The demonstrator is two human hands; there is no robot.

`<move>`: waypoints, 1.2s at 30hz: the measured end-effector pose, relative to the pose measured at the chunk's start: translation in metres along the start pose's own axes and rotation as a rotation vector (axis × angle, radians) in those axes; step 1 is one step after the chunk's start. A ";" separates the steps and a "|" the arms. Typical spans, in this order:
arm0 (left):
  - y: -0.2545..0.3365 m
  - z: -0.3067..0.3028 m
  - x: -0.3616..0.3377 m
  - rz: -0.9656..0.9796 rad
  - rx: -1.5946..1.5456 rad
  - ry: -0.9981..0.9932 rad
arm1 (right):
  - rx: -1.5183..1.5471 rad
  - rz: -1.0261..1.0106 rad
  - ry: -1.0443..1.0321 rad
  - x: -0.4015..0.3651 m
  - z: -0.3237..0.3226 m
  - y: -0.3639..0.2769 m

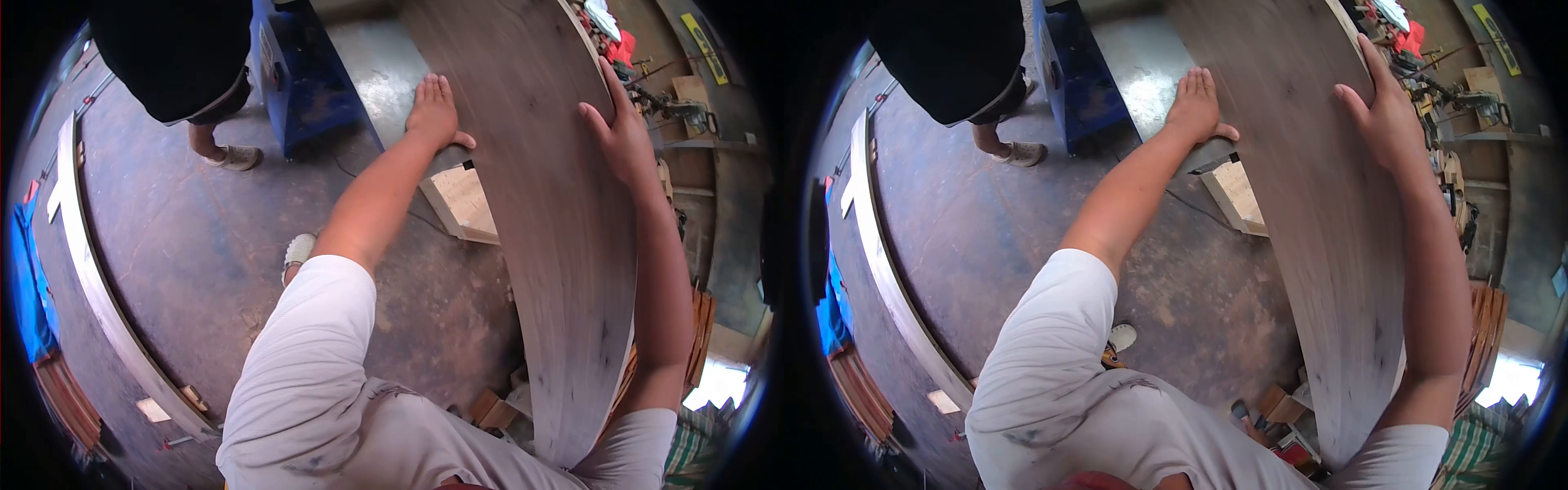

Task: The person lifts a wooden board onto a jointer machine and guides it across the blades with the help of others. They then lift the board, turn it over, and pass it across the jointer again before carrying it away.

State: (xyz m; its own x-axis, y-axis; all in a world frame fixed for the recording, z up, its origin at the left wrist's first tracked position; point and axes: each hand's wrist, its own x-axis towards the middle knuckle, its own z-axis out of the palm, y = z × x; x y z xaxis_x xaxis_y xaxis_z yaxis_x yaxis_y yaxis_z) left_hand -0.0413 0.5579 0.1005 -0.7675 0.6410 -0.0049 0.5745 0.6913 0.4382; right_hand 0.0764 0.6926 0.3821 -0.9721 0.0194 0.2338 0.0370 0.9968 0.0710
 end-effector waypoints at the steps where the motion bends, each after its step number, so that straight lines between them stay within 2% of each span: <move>1: 0.001 0.001 0.000 -0.012 0.007 0.004 | -0.007 0.006 -0.006 0.001 0.000 0.001; 7: 0.002 -0.003 0.000 -0.009 0.034 -0.002 | -0.014 -0.008 0.035 0.000 0.000 0.000; 9: 0.004 0.002 0.000 -0.013 0.027 0.002 | 0.012 0.072 -0.006 0.002 -0.001 -0.002; 11: 0.002 -0.001 0.002 -0.027 0.041 0.028 | 0.024 0.006 0.032 0.003 0.002 0.005; 14: 0.001 0.000 0.002 0.004 0.018 0.042 | 0.031 0.067 -0.020 0.002 -0.002 -0.002; 18: -0.001 0.001 0.005 0.003 0.016 0.037 | 0.001 0.015 0.023 0.005 0.001 0.000; 23: -0.012 -0.002 0.014 0.010 0.016 0.072 | 0.068 0.091 -0.057 0.021 0.001 -0.003; 36: -0.015 -0.009 0.020 -0.011 0.007 -0.002 | -0.006 0.055 -0.019 0.029 0.004 0.000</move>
State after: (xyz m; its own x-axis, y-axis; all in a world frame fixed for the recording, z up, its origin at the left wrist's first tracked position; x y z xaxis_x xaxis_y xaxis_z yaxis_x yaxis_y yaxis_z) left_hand -0.0674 0.5575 0.1018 -0.7730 0.6343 -0.0114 0.5683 0.7002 0.4321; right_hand 0.0474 0.6932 0.3845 -0.9727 0.0759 0.2191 0.0921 0.9937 0.0647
